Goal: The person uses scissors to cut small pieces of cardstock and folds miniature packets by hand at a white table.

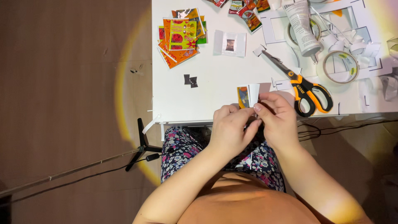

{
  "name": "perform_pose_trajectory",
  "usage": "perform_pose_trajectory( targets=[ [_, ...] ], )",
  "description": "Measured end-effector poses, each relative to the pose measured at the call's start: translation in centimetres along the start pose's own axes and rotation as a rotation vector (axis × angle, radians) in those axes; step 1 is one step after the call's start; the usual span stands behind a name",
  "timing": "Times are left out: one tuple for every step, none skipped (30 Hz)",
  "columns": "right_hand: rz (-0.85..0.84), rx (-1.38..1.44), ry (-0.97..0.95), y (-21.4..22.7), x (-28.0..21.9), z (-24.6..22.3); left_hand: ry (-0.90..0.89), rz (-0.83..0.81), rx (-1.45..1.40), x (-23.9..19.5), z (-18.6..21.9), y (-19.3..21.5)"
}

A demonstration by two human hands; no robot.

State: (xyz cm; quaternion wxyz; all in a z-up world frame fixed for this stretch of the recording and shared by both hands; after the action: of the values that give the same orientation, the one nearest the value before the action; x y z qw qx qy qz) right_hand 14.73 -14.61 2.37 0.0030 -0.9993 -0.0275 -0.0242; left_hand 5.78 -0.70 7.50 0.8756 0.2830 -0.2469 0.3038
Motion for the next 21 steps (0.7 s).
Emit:
perform_pose_trajectory(
  targets=[
    [-0.001, 0.001, 0.002, 0.4, 0.4, 0.3, -0.002, 0.002, 0.001, 0.2, 0.1, 0.3],
    [0.002, 0.152, -0.09, 0.7, 0.7, 1.3, -0.023, -0.003, -0.032, 0.3, 0.3, 0.6],
    [0.006, 0.302, -0.182, 0.9, 0.9, 2.4, -0.045, -0.009, -0.065, 0.4, 0.5, 0.8],
    [0.005, 0.304, -0.184, 1.2, 1.2, 2.1, -0.045, -0.01, -0.062, 0.6, 0.3, 1.2],
    [-0.03, 0.341, -0.228, 1.2, 1.3, 2.1, -0.054, 0.027, -0.04, 0.8, 0.2, 1.9],
    [-0.062, 0.378, -0.272, 1.3, 1.4, 2.1, -0.064, 0.062, -0.019, 1.1, 0.1, 2.6],
    [-0.061, 0.379, -0.272, 1.5, 1.7, 2.2, -0.065, 0.06, -0.019, 1.5, -0.1, 2.7],
    [-0.078, 0.346, -0.294, 1.5, 1.8, 2.5, -0.034, 0.036, 0.028, 1.9, -0.5, 2.7],
    [-0.095, 0.312, -0.315, 1.6, 1.9, 2.8, -0.003, 0.012, 0.075, 2.2, -1.0, 2.7],
    [-0.097, 0.312, -0.314, 1.3, 2.1, 2.7, -0.003, 0.014, 0.076, 2.1, -1.5, 2.2],
    [-0.141, 0.146, -0.259, 0.8, 2.3, 2.5, -0.033, -0.043, 0.169, 1.8, -2.0, 1.3],
    [-0.183, -0.021, -0.204, 0.4, 2.4, 2.3, -0.06, -0.102, 0.261, 1.5, -2.5, 0.3],
    [-0.185, -0.022, -0.205, 0.2, 2.2, 1.5, -0.059, -0.102, 0.262, 1.3, -2.7, 0.2],
    [-0.213, -0.226, -0.028, -0.2, 2.2, -0.2, -0.081, -0.137, 0.327, 1.1, -2.8, -0.4],
    [-0.24, -0.429, 0.151, -0.9, 2.0, -1.9, -0.103, -0.172, 0.392, 0.9, -3.0, -1.0],
    [-0.241, -0.431, 0.146, -0.7, 2.4, -1.8, -0.099, -0.175, 0.391, 0.9, -3.0, -1.0],
    [-0.242, -0.614, 0.431, -1.0, 2.3, -3.4, -0.1, -0.181, 0.395, 0.8, -3.0, -1.0],
    [-0.24, -0.792, 0.722, -1.7, 1.8, -4.8, -0.102, -0.184, 0.399, 1.0, -3.0, -1.1],
    [-0.24, -0.792, 0.72, -1.5, 1.9, -4.8, -0.1, -0.186, 0.399, 0.9, -3.0, -1.2],
    [-0.257, -0.791, 0.727, -1.5, 2.0, -4.9, -0.117, -0.18, 0.405, 1.0, -2.9, -1.3],
    [-0.273, -0.791, 0.733, -1.5, 2.1, -5.0, -0.134, -0.174, 0.411, 1.0, -2.7, -1.4]
  ],
)
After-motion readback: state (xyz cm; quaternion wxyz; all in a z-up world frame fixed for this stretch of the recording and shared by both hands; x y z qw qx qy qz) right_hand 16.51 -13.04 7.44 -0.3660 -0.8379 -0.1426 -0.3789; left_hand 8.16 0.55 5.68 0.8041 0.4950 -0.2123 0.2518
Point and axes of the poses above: each hand's wrist, its own x-axis towards the middle knuckle, its own y-axis out of the back of the hand, z = x × y, the point moved 9 cm from there along x, towards the middle knuckle, and after that the axes turned 10 degrees about z, right-handed, at the moved point
